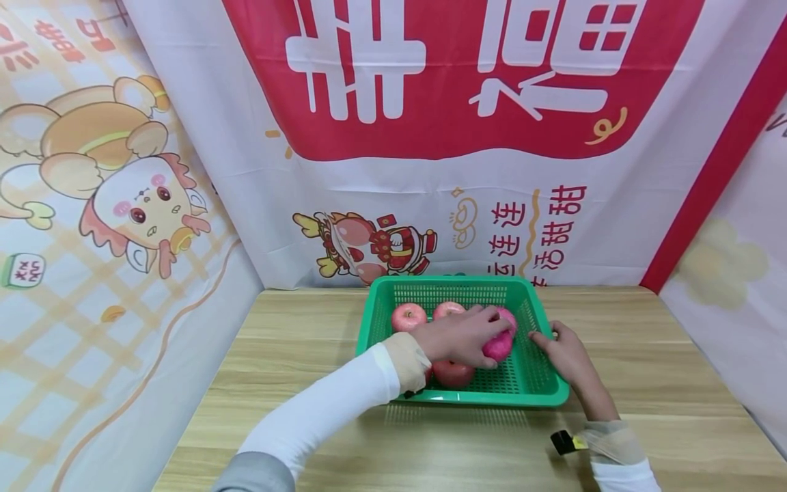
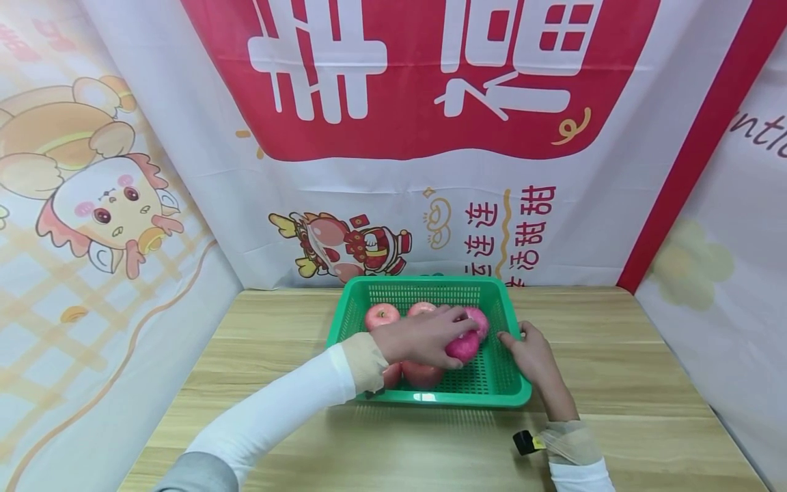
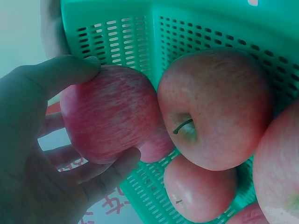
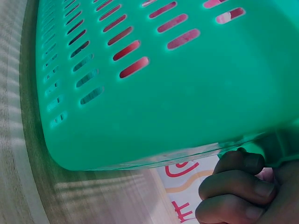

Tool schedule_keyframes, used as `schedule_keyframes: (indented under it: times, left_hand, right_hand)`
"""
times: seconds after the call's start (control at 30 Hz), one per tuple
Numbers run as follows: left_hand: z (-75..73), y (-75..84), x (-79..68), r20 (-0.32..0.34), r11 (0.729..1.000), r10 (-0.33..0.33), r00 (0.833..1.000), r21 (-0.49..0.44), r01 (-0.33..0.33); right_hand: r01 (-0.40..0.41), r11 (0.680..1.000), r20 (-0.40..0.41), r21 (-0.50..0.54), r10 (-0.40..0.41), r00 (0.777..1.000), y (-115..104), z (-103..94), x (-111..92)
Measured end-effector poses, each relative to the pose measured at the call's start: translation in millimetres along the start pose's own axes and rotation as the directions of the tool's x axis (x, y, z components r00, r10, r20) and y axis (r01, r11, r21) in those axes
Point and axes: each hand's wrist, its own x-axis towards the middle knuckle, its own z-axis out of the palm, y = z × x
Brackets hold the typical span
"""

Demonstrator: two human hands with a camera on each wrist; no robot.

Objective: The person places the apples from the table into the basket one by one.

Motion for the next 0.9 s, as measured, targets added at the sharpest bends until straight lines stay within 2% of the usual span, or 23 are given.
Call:
schedule_keyframes:
  times: [0.3,0.73,0.9]
  left_hand:
    - [2.6,1.7,6.4,0.017,0.999,0.048,0.999,0.011,-0.048]
    - [10.5,3.5,17.1,0.051,0.991,0.103,0.993,0.08,-0.107]
    - [10.8,3.3,20.0,0.066,0.99,0.117,0.991,0.068,-0.122]
  right_hand:
    - [0.003,1.0,0.002,-0.001,-0.003,1.0,1.0,-0.5,-0.2]
    - [0.007,1.0,0.006,-0.008,-0.007,1.0,1.4,-0.1,0.1]
    - [0.009,1.0,0.003,-0.012,-0.009,1.0,0.8,-0.2,-0.2]
